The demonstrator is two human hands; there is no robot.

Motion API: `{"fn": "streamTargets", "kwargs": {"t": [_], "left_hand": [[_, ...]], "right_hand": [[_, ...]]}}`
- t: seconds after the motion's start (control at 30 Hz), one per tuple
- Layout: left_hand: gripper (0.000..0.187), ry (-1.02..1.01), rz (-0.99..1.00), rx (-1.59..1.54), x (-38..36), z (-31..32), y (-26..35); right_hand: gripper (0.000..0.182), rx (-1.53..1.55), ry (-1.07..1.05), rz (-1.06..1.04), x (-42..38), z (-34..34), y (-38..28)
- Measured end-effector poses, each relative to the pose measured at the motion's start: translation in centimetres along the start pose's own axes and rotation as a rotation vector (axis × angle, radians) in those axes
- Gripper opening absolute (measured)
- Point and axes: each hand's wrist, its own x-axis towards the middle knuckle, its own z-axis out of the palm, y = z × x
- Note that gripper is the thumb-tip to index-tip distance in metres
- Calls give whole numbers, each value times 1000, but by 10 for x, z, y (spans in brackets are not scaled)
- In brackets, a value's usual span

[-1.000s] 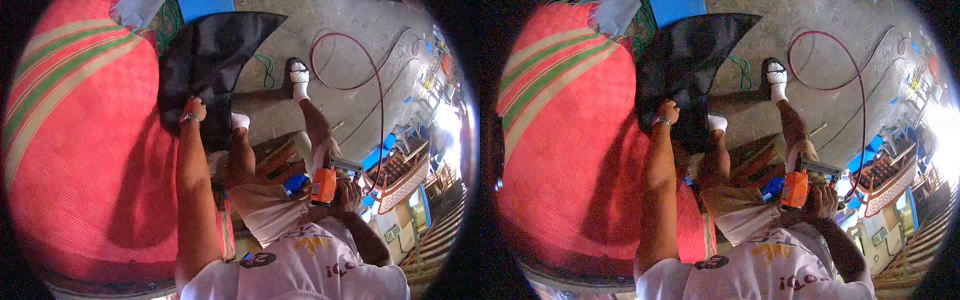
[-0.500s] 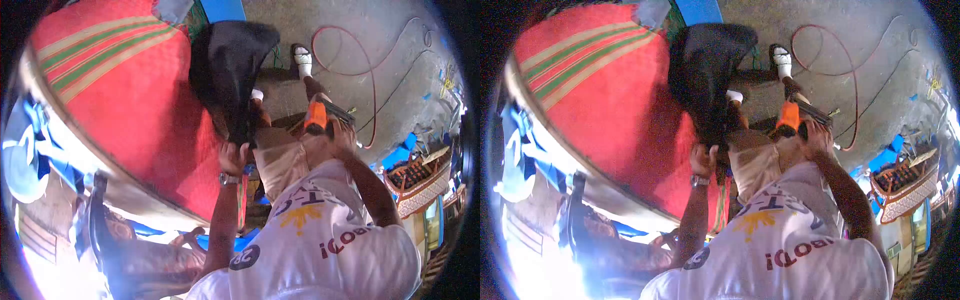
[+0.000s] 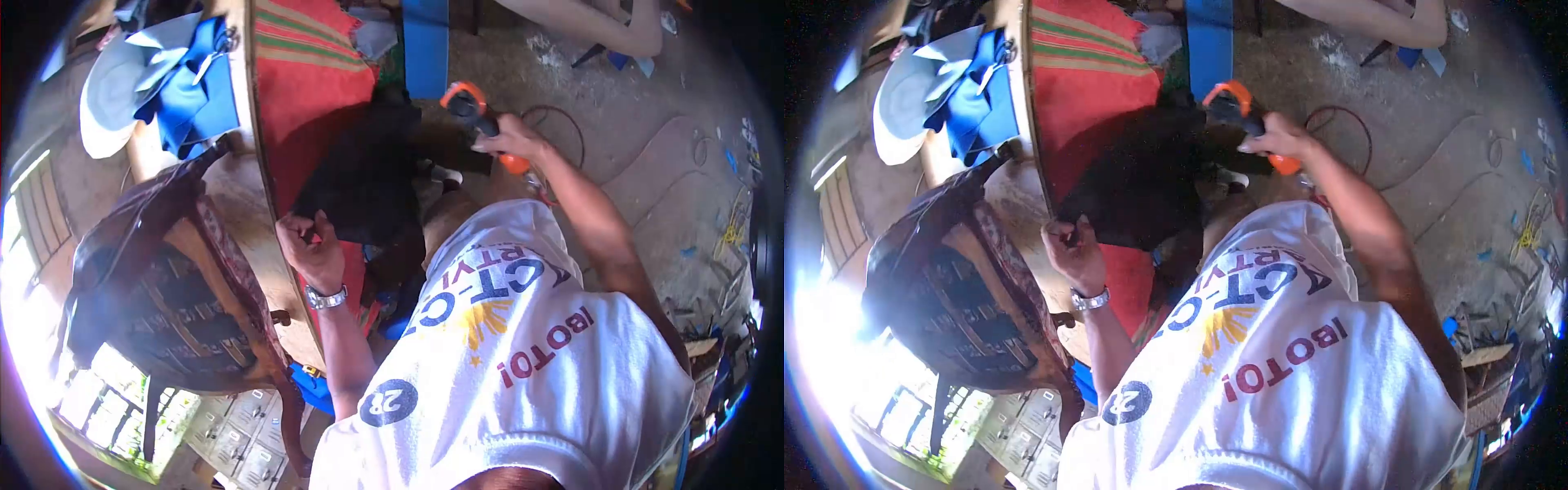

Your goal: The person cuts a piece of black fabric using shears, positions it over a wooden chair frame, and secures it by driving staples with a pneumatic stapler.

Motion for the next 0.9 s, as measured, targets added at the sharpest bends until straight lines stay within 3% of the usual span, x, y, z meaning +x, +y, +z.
{"fn": "streamTargets", "kwargs": {"t": [0.13, 0.23, 0.3, 0.37, 0.43, 0.57, 0.67, 0.87, 0.9], "left_hand": [[29, 9, -82, -49, 35, -14, 45], [29, 130, 109, -75, 49, -45, 70], [27, 221, 186, -95, 52, -70, 70], [29, 261, 186, -51, 49, -98, 74], [33, 356, 193, -84, 45, -119, 87], [50, 427, 151, 39, 13, -183, 87], [32, 524, 110, -126, -9, -227, 84], [29, 753, 26, 340, -8, -281, 86], [29, 726, -58, 320, -17, -298, 78]], "right_hand": [[61, -141, 139, -418, 75, 45, -31], [78, -223, 92, -306, 83, 79, -55], [81, -403, 156, -532, 90, 99, -53], [82, -485, 138, -585, 90, 116, -55], [83, -490, 40, -452, 65, 130, -78], [76, -374, -27, -512, 80, 153, -80], [72, -286, -137, -540, 86, 170, -96], [64, -317, -323, -673, 84, 196, -121], [62, -332, -332, -708, 74, 196, -122]]}}
